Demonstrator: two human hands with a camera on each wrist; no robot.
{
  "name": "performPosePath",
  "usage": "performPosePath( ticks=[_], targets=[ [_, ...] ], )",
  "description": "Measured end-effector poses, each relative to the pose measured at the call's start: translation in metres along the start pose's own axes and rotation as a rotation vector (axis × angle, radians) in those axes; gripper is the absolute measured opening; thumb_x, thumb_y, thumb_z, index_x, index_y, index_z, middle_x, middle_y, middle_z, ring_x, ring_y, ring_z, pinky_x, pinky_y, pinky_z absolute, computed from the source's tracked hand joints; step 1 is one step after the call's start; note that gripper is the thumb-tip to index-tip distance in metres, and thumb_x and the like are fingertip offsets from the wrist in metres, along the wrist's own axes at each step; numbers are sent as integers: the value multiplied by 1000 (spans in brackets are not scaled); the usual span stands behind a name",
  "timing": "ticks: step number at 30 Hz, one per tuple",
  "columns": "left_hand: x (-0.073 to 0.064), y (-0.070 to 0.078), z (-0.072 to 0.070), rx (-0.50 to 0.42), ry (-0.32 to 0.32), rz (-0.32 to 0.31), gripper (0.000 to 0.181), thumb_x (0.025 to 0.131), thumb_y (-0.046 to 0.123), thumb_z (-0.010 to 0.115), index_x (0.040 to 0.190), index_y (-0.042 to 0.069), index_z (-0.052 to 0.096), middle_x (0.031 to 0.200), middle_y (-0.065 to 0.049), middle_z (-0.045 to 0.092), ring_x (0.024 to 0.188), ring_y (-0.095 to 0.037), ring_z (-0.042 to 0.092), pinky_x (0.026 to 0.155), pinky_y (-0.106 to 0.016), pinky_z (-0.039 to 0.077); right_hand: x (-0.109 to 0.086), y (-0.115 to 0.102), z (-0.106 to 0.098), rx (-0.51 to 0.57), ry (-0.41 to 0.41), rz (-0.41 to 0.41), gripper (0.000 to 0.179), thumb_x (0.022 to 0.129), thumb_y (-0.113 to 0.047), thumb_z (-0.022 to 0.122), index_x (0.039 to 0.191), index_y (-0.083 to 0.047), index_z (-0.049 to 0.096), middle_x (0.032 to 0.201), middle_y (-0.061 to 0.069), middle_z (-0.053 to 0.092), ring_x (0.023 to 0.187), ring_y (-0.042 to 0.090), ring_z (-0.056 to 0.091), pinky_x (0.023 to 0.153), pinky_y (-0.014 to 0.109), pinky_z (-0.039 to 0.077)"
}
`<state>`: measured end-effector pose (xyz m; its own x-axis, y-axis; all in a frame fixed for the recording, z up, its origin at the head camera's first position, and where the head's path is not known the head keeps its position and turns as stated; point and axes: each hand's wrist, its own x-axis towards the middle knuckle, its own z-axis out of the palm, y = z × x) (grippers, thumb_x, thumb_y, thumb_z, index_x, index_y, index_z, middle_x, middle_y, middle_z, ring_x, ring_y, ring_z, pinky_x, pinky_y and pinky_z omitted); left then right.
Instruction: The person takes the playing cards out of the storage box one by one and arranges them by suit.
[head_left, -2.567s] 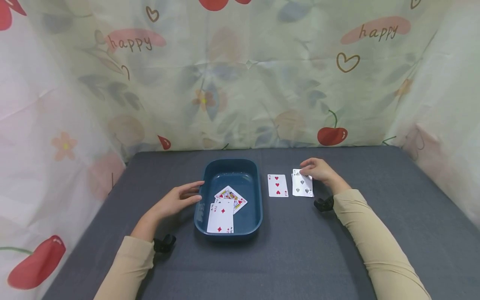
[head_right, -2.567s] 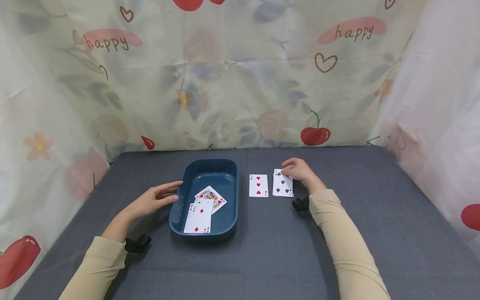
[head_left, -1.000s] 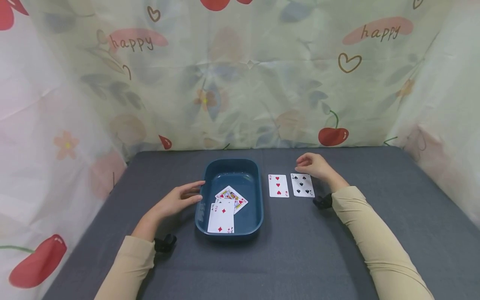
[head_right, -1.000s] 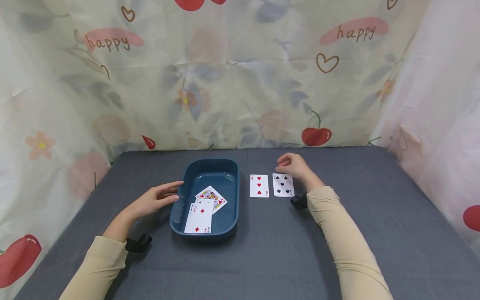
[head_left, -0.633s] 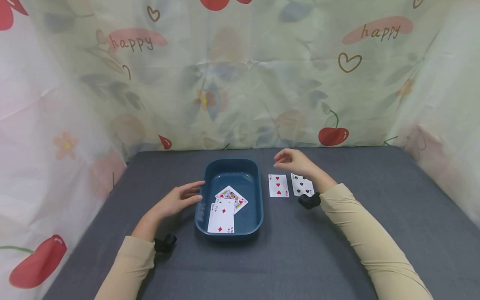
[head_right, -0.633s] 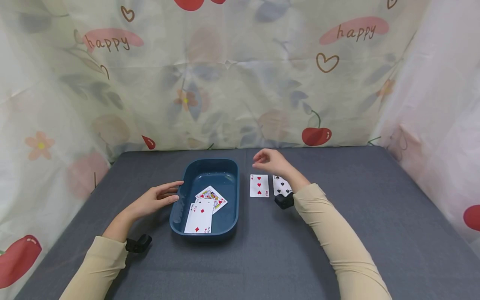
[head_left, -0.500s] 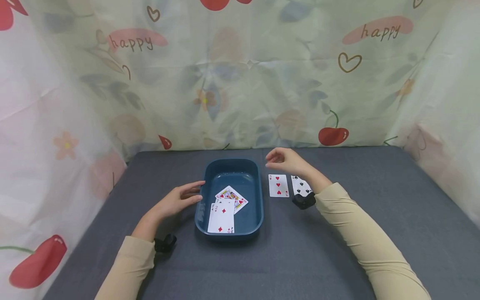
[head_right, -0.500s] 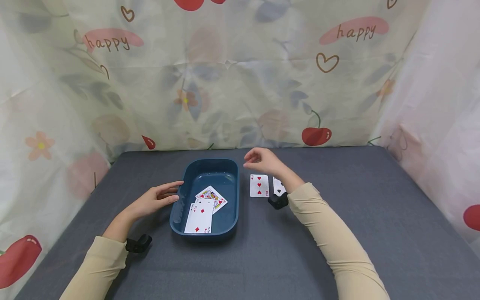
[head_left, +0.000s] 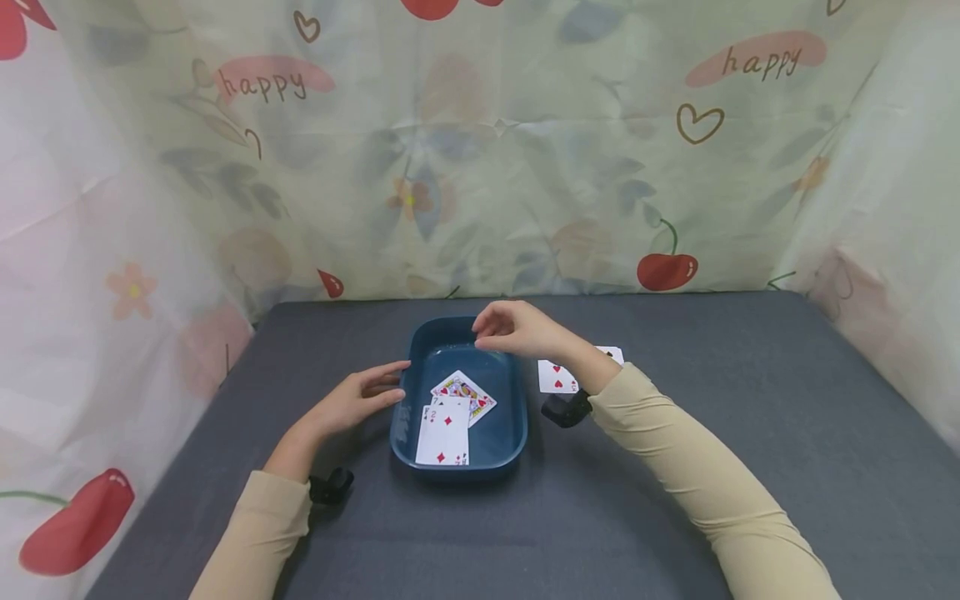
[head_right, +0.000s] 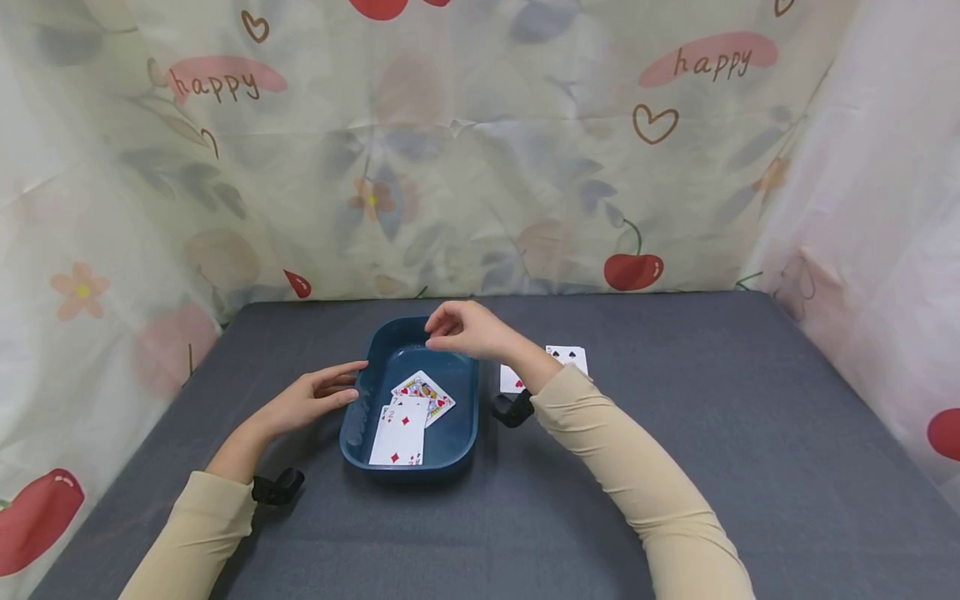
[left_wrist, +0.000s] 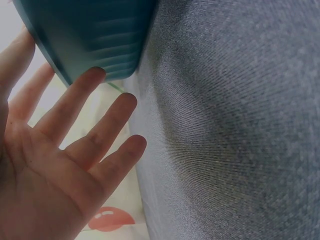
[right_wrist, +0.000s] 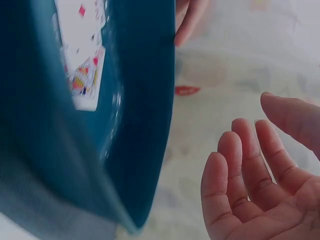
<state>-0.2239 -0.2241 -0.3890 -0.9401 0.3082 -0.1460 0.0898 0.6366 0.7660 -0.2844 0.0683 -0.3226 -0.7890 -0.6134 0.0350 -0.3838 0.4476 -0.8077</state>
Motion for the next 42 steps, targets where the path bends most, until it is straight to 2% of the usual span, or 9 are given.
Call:
performPosePath(
  ticks=[8,12,21,30,37,42],
  targets=[
    [0,1,-1,-11,-14,-3,57,92,36,57,144,22,37,146,-18,39,131,-41,42,102,-55,39,13,-15,21,19,-42,-10,27,86,-12,67,109,0,60,105,14,65,95,21,64,85,29,53],
    [-1,1,-1,-10,-18,-4,58,92,38,56,144,23,36,146,-18,39,131,-42,42,101,-56,40,19,-17,31,1,-70,17,28,86,-15,67,109,-2,60,105,14,67,95,21,65,87,30,53],
    [0,1,-1,-10,-18,12,58,92,37,57,144,22,36,147,-18,38,131,-42,42,101,-56,40,32,-12,51,-35,-149,83,31,85,-17,68,112,-2,61,101,9,68,90,15,63,80,25,52],
    [-1,1,-1,-19,-14,17,57,92,35,57,144,22,37,147,-18,38,130,-43,42,101,-57,39,39,-6,64,-20,-226,165,27,84,-14,69,108,-4,62,96,7,67,81,14,60,73,25,52],
    [-1,0,-1,-11,-16,21,58,92,37,57,144,22,36,147,-19,38,130,-43,42,101,-57,40,43,1,75,-28,-268,208,25,79,-9,73,101,-4,62,89,7,64,72,13,56,63,21,48],
    [0,-1,-1,-1,-18,32,59,92,37,56,144,20,35,146,-21,37,130,-45,41,100,-57,40,42,2,82,-82,-273,239,32,74,-8,77,102,-5,61,90,6,60,78,15,56,68,23,51]
  ],
)
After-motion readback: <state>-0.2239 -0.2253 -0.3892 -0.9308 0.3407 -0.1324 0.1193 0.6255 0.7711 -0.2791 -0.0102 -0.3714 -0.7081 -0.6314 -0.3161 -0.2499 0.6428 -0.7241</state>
